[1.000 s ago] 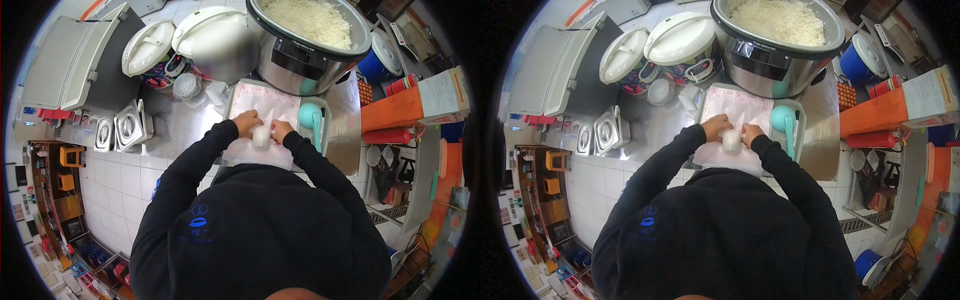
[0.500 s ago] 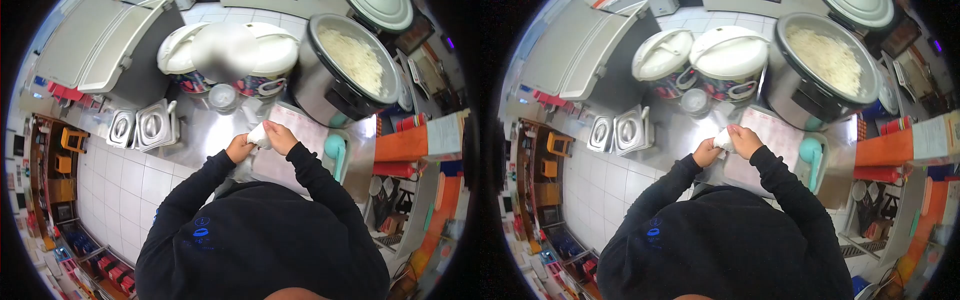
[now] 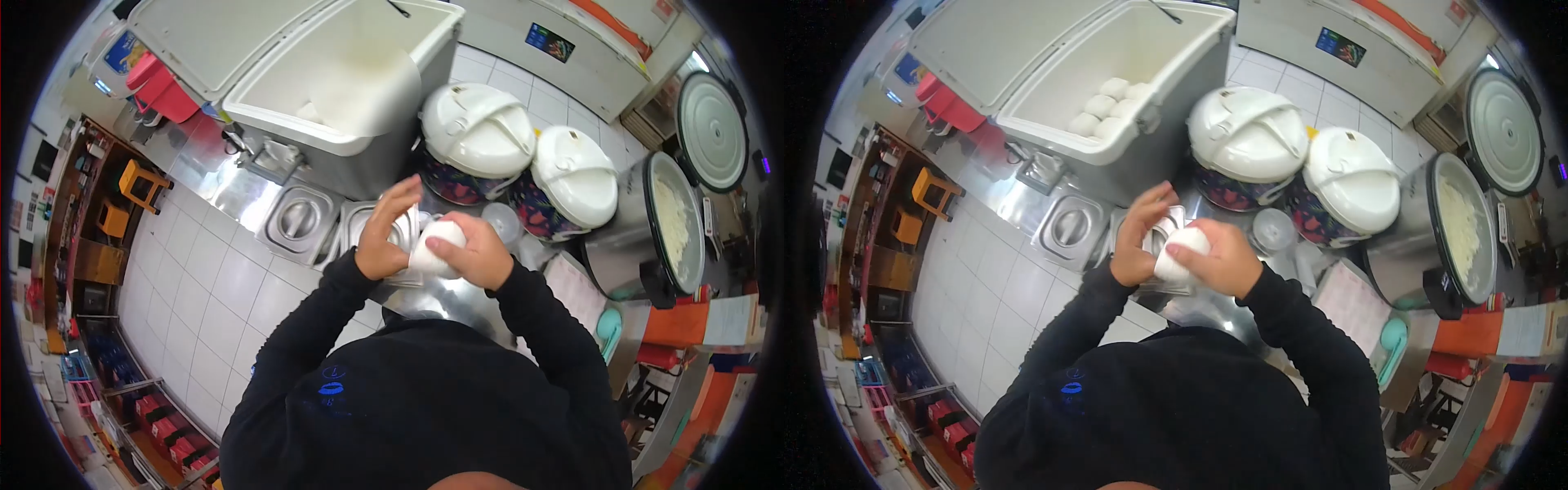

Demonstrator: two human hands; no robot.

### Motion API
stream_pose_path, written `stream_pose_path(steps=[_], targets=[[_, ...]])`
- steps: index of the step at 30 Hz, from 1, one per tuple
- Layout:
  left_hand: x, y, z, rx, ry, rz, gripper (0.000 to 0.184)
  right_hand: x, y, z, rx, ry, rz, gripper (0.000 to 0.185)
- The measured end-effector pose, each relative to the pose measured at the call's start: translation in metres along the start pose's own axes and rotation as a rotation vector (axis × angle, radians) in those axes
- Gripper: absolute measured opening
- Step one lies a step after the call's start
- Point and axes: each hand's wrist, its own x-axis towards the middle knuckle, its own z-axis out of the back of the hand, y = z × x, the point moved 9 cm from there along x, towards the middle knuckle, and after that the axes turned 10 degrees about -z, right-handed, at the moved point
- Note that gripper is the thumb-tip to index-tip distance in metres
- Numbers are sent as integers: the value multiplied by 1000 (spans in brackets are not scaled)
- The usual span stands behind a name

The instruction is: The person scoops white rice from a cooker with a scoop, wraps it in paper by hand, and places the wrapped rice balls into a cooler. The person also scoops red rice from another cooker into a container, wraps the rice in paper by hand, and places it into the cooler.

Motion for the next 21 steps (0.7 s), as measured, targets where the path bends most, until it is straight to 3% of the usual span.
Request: stream_pose_path(steps=[2, 5, 6, 7, 9, 11, 12, 14, 16, 17, 20, 21], targets=[[37, -50, 28, 65, 103, -347, 85, 8, 36, -31, -87, 172, 27, 35], [62, -90, 62, 164, 307, -486, 89, 18, 90, -75, -232, 453, 179, 33], [69, -103, 70, 193, 349, -572, 89, 26, 105, -83, -259, 442, 327, 34], [76, -121, 72, 221, 326, -864, 86, 34, 119, -91, -285, 429, 477, 34], [80, -134, 86, 313, 333, -1199, 82, 55, 136, -100, -293, 514, 463, 35], [91, -130, 102, 447, 406, -1285, 78, 82, 153, -102, -358, 582, 384, 36], [122, -118, 110, 690, 409, -1027, 70, 102, 161, -99, -418, 606, 312, 36], [171, -84, 147, 1117, 391, -464, 57, 170, 176, -65, -627, 319, 133, 44], [173, -33, 204, 1259, 337, -182, 50, 253, 183, -31, -646, 195, 77, 61], [171, -7, 229, 1323, 304, -40, 49, 297, 174, -12, -835, 133, 43, 65], [155, 31, 252, 889, 193, 83, 42, 417, 101, 50, -1291, -5, -182, 83], [154, 32, 252, 877, 216, 100, 37, 424, 82, 57, -1293, 34, -370, 87]])
